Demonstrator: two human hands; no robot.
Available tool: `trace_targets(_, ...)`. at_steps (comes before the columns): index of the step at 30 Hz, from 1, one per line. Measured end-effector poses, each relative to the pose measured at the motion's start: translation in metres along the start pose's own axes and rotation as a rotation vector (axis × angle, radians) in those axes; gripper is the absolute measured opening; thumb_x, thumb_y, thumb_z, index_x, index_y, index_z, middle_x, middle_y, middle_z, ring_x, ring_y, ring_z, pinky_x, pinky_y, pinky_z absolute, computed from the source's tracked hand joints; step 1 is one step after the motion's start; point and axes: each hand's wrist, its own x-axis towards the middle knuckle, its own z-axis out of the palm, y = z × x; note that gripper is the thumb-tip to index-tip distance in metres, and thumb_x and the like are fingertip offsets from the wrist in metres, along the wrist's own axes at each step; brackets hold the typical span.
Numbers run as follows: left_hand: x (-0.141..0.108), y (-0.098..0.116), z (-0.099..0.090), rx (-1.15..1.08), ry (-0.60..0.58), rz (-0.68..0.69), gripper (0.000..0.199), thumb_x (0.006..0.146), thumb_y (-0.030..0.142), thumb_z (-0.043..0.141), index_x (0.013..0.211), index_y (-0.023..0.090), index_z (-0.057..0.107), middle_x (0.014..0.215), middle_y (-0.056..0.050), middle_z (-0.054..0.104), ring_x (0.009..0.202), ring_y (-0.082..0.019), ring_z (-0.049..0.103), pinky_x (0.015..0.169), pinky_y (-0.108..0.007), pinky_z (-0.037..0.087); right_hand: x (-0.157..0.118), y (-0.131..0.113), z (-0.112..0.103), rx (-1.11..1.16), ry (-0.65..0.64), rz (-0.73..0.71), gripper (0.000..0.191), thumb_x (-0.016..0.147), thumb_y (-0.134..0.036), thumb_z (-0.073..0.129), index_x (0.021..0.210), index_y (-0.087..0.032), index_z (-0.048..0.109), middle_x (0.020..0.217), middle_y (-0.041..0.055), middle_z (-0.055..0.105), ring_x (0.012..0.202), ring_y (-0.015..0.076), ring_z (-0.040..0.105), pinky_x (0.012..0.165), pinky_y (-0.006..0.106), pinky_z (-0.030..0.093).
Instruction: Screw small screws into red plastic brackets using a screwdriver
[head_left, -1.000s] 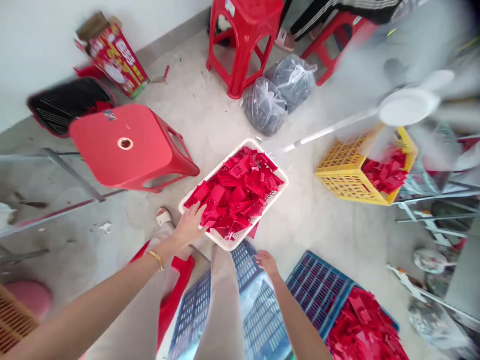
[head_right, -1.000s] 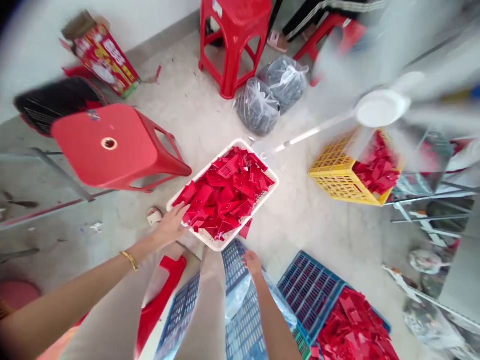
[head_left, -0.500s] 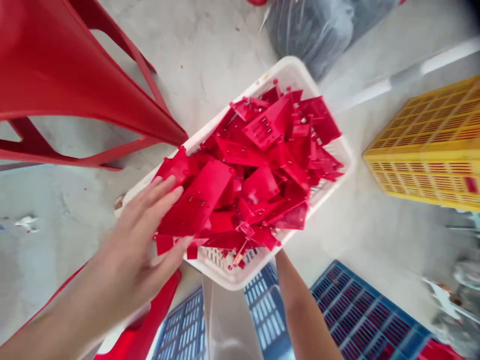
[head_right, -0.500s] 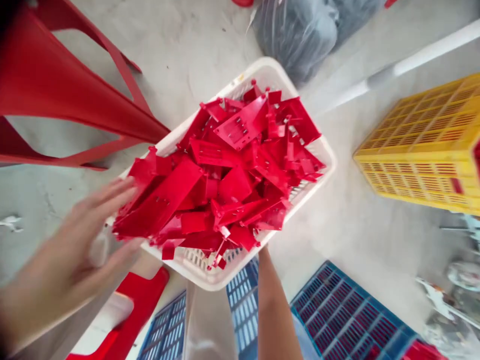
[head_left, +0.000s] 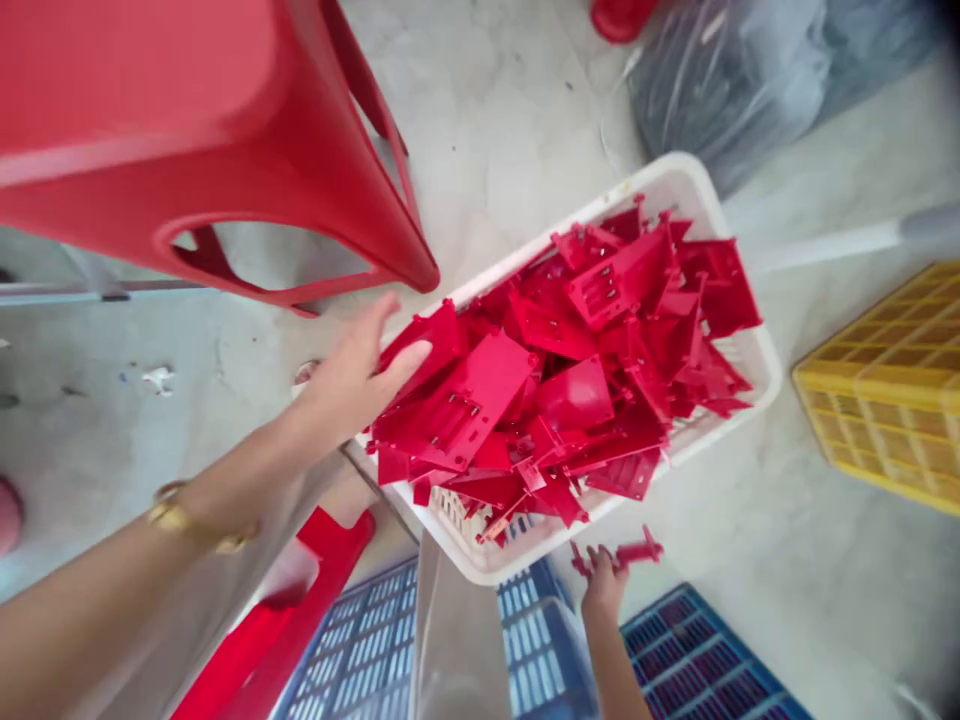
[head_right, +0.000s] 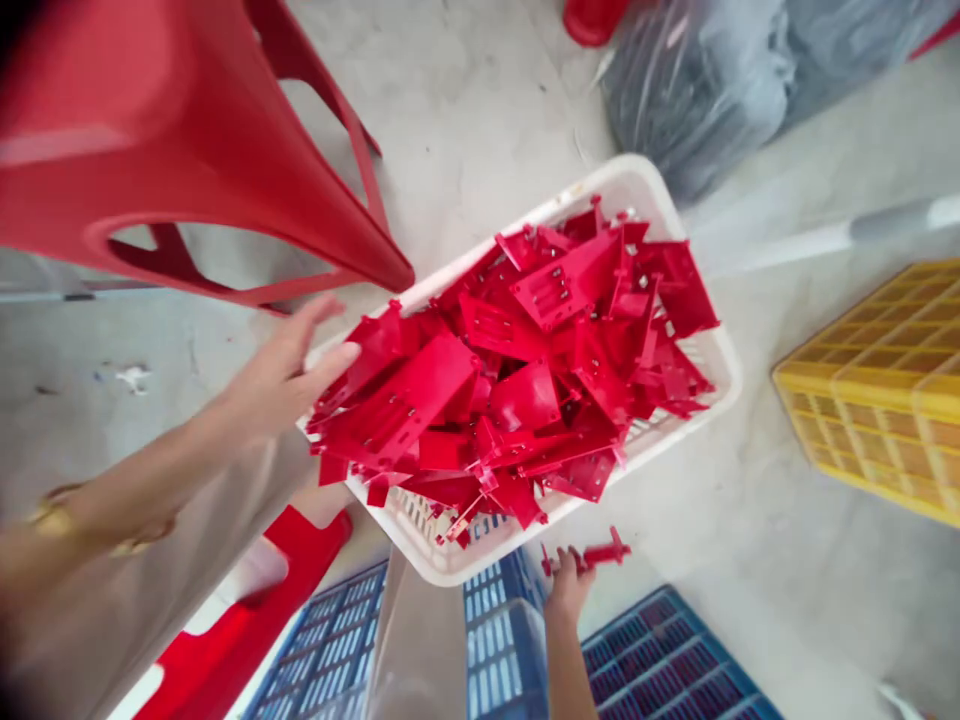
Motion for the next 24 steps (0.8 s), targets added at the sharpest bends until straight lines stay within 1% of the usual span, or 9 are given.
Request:
trace_targets(1,0.007,-0.002,0.003,-0.016,-0.055,-0.014,0.073,0.092,0.059,0.050,0.149,0.016,0.037,0.150,-0.015,0.050,0.141,-0.037,0.045,0.121,-0.055,0.031,-0.016,-0.015,-0.016,0.025,0.037,-0.017,0.036,0.096,-0.042,0.054,0.130,-0.028,0.054,0.126,0.0071,0.063,0.108,0.0260,0.067,0.083,0.046,0.061)
trace_targets(3,0.012,-0.007,0.008,0.018,-0.140,-0.017,0.084,0.088,0.063,0.055,0.151,0.011,0.035,0.152,-0.020,0.046,0.143,-0.039,0.041,0.121,-0.053,0.030,-0.058,-0.045,-0.037,0.090,0.012,-0.053,0.043,0.090,-0.041,0.051,0.132,-0.037,0.050,0.123,0.0040,0.065,0.110,0.0275,0.069,0.086,0.050,0.062)
trace_targets(5,0.009,-0.008,0.013,0.075,-0.179,-0.003,0.097,0.082,0.067,0.062,0.154,0.011,0.029,0.159,-0.022,0.036,0.149,-0.039,0.030,0.123,-0.053,0.026,-0.107,-0.070,-0.035,0.180,-0.152,-0.062,0.051,0.082,-0.041,0.056,0.133,-0.039,0.053,0.118,0.0034,0.070,0.110,0.0301,0.071,0.093,0.053,0.059)
trace_targets(7,0.001,-0.005,0.015,0.111,-0.198,-0.010,0.105,0.077,0.069,0.065,0.156,0.012,0.024,0.163,-0.022,0.028,0.153,-0.040,0.021,0.124,-0.054,0.022,-0.152,-0.089,-0.005,0.220,-0.327,-0.028,0.056,0.081,-0.043,0.056,0.137,-0.038,0.053,0.117,0.0040,0.074,0.108,0.0328,0.071,0.096,0.056,0.055)
trace_targets(10,-0.011,0.002,0.016,0.116,-0.240,-0.052,0.112,0.073,0.072,0.068,0.158,0.015,0.021,0.166,-0.022,0.020,0.154,-0.042,0.016,0.122,-0.056,0.022,-0.194,-0.109,0.073,0.238,-0.388,-0.050,0.060,0.078,-0.048,0.053,0.137,-0.038,0.054,0.116,0.0021,0.076,0.113,0.0343,0.069,0.098,0.055,0.053)
trace_targets(13,-0.016,0.007,0.015,0.126,-0.257,-0.079,0.124,0.064,0.069,0.077,0.159,0.017,0.016,0.165,-0.023,0.020,0.152,-0.046,0.019,0.120,-0.060,0.023,-0.208,-0.124,0.146,0.251,-0.447,-0.088,0.060,0.085,-0.055,0.042,0.139,-0.032,0.054,0.113,0.0036,0.076,0.126,0.0326,0.060,0.106,0.054,0.045)
trace_targets(16,-0.015,0.006,0.010,0.132,-0.246,-0.088,0.131,0.058,0.065,0.082,0.159,0.015,0.014,0.161,-0.026,0.027,0.148,-0.047,0.027,0.118,-0.059,0.026,-0.209,-0.138,0.181,0.247,-0.522,-0.123,0.061,0.090,-0.062,0.034,0.136,-0.030,0.059,0.107,0.0058,0.077,0.126,0.0305,0.058,0.105,0.051,0.044)
trace_targets(19,-0.011,0.000,0.007,0.108,-0.259,-0.134,0.133,0.058,0.066,0.082,0.159,0.013,0.012,0.158,-0.028,0.031,0.147,-0.047,0.029,0.117,-0.057,0.030,-0.205,-0.148,0.182,0.235,-0.597,-0.162,0.066,0.088,-0.070,0.033,0.135,-0.032,0.061,0.109,0.0067,0.077,0.122,0.0310,0.059,0.097,0.050,0.048)
trace_targets(24,-0.013,-0.010,0.016,0.008,-0.411,-0.135,0.121,0.060,0.074,0.076,0.154,0.014,0.030,0.157,-0.026,0.035,0.147,-0.045,0.032,0.118,-0.056,0.031,-0.194,-0.149,0.170,0.214,-0.666,-0.202,0.060,0.090,-0.071,0.034,0.135,-0.039,0.058,0.115,0.0033,0.075,0.123,0.0315,0.060,0.088,0.051,0.052)
